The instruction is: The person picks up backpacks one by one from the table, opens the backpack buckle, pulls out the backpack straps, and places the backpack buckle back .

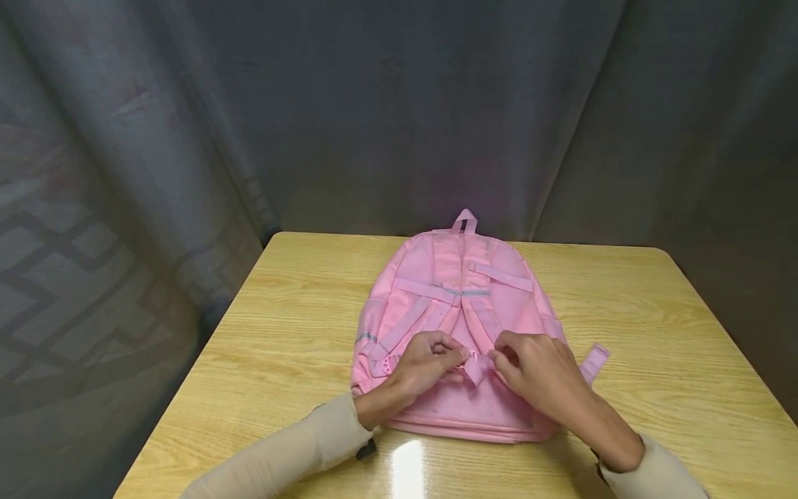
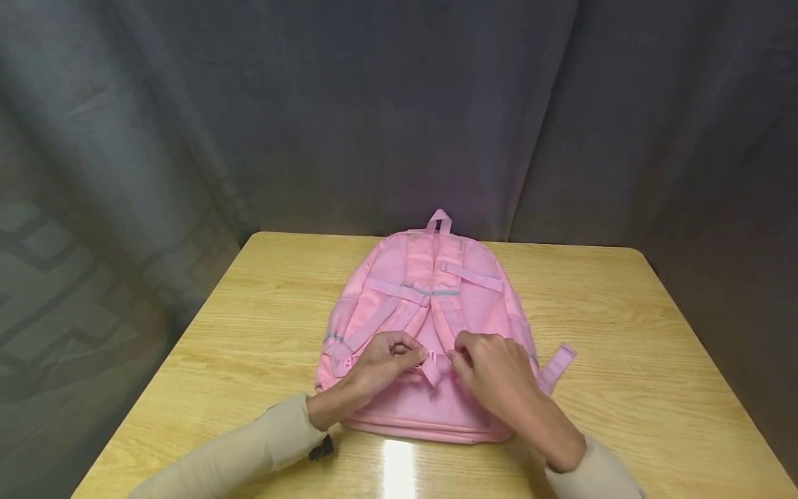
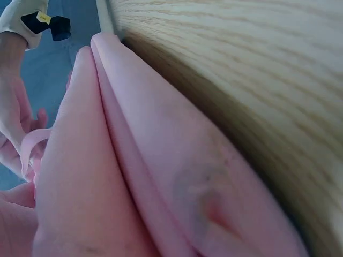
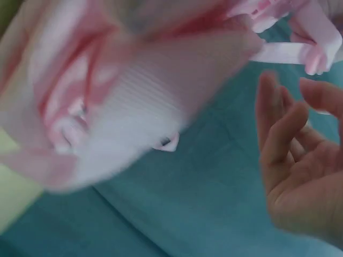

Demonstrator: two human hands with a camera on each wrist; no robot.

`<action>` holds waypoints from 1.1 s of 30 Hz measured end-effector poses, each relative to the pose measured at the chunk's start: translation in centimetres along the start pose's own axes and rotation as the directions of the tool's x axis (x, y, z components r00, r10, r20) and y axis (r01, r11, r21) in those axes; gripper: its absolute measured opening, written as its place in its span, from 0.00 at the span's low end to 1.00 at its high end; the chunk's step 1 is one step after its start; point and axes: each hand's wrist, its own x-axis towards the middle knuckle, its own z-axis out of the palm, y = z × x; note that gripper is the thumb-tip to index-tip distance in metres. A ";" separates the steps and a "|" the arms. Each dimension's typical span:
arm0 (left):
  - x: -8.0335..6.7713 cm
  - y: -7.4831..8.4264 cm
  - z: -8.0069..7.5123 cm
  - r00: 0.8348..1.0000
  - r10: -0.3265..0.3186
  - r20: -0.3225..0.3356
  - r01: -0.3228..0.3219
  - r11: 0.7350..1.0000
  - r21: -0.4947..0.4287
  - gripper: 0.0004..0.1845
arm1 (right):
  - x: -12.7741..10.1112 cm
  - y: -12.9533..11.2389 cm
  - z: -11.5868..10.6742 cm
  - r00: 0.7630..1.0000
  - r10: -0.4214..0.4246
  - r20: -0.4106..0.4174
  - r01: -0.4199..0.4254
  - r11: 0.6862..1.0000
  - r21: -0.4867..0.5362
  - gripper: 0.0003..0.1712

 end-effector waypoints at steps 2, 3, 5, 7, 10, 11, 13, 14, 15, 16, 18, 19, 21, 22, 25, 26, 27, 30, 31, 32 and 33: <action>0.0 0.0 0.0 1.000 -0.001 0.006 0.001 1.000 -0.003 0.08 | 0.1 0.4 0.5 0.999 -0.047 0.001 0.047 0.995 0.088 0.04; 0.0 -0.1 0.0 1.000 0.000 0.010 0.000 1.000 -0.003 0.08 | 0.2 0.6 0.8 0.997 -0.070 0.013 0.068 0.987 0.144 0.07; 0.0 -0.1 0.0 1.000 0.004 0.016 -0.004 1.000 -0.003 0.09 | 0.4 1.0 1.3 0.992 -0.105 0.070 0.083 0.961 0.264 0.12; -0.1 -0.1 0.1 1.000 0.008 0.023 -0.008 1.000 -0.001 0.09 | 0.6 1.4 1.7 0.981 -0.133 0.139 0.073 0.925 0.372 0.14; -0.1 -0.1 0.1 1.000 0.012 0.029 -0.012 1.000 0.008 0.08 | 0.7 1.9 2.1 0.961 -0.170 0.216 0.050 0.879 0.473 0.16; -0.2 -0.1 0.1 0.999 0.013 0.031 -0.013 1.000 0.011 0.08 | 0.8 2.0 2.1 0.957 -0.181 0.229 0.046 0.869 0.492 0.17; -0.1 -0.1 0.0 0.999 0.017 0.036 -0.018 1.000 0.020 0.08 | 0.8 2.2 2.2 0.951 -0.189 0.245 0.036 0.853 0.520 0.16; -0.1 -0.2 0.0 0.999 0.018 0.038 -0.019 1.000 0.023 0.08 | 0.8 2.3 2.1 0.950 -0.192 0.245 0.035 0.848 0.529 0.17; -0.1 -0.2 -0.1 0.999 0.019 0.042 -0.020 0.999 0.026 0.08 | 0.8 2.4 2.1 0.950 -0.194 0.245 0.035 0.845 0.534 0.17; -0.1 -0.2 -0.1 0.999 0.022 0.045 -0.023 0.999 0.030 0.08 | 0.8 2.5 2.1 0.950 -0.194 0.245 0.033 0.842 0.539 0.17; 0.0 -0.2 -0.2 0.998 0.027 0.053 -0.028 0.999 0.031 0.08 | 0.8 2.6 2.1 0.952 -0.193 0.238 0.037 0.843 0.536 0.16; 0.0 -0.2 -0.3 0.998 0.027 0.057 -0.029 0.999 0.032 0.08 | 0.8 2.6 2.0 0.953 -0.193 0.235 0.039 0.844 0.534 0.16; 0.0 -0.2 -0.4 0.997 0.029 0.066 -0.031 0.999 0.026 0.08 | 0.8 2.7 1.9 0.954 -0.186 0.233 0.037 0.849 0.527 0.15; -0.1 -0.3 -0.5 0.997 0.031 0.070 -0.033 0.999 0.028 0.08 | 0.8 2.7 1.8 0.955 -0.181 0.234 0.033 0.851 0.524 0.14; -0.1 -0.4 -0.6 0.996 0.033 0.085 -0.035 0.999 0.030 0.08 | 0.7 2.9 1.6 0.956 -0.166 0.244 0.017 0.857 0.515 0.12; -0.1 -0.4 -0.7 0.995 0.034 0.091 -0.037 0.999 0.032 0.09 | 0.7 2.9 1.6 0.956 -0.162 0.246 0.014 0.860 0.510 0.11; -0.1 -0.4 -0.7 0.995 0.035 0.094 -0.039 0.998 0.041 0.09 | 0.7 3.0 1.5 0.956 -0.161 0.246 0.015 0.862 0.506 0.10; -0.1 -0.4 -0.8 0.994 0.043 0.100 -0.048 0.997 0.052 0.09 | 0.7 3.1 1.4 0.954 -0.154 0.258 0.000 0.859 0.512 0.07; -0.1 -0.4 -0.9 0.994 0.046 0.101 -0.052 0.997 0.054 0.09 | 0.7 3.2 1.4 0.953 -0.153 0.261 -0.004 0.856 0.517 0.06; -0.1 -0.3 -0.9 0.994 0.050 0.102 -0.055 0.997 0.055 0.08 | 0.7 3.2 1.4 0.952 -0.152 0.265 -0.010 0.853 0.522 0.06; -0.1 -0.3 -1.0 0.993 0.049 0.105 -0.054 0.997 0.054 0.08 | 0.7 3.3 1.4 0.951 -0.150 0.270 -0.016 0.849 0.528 0.05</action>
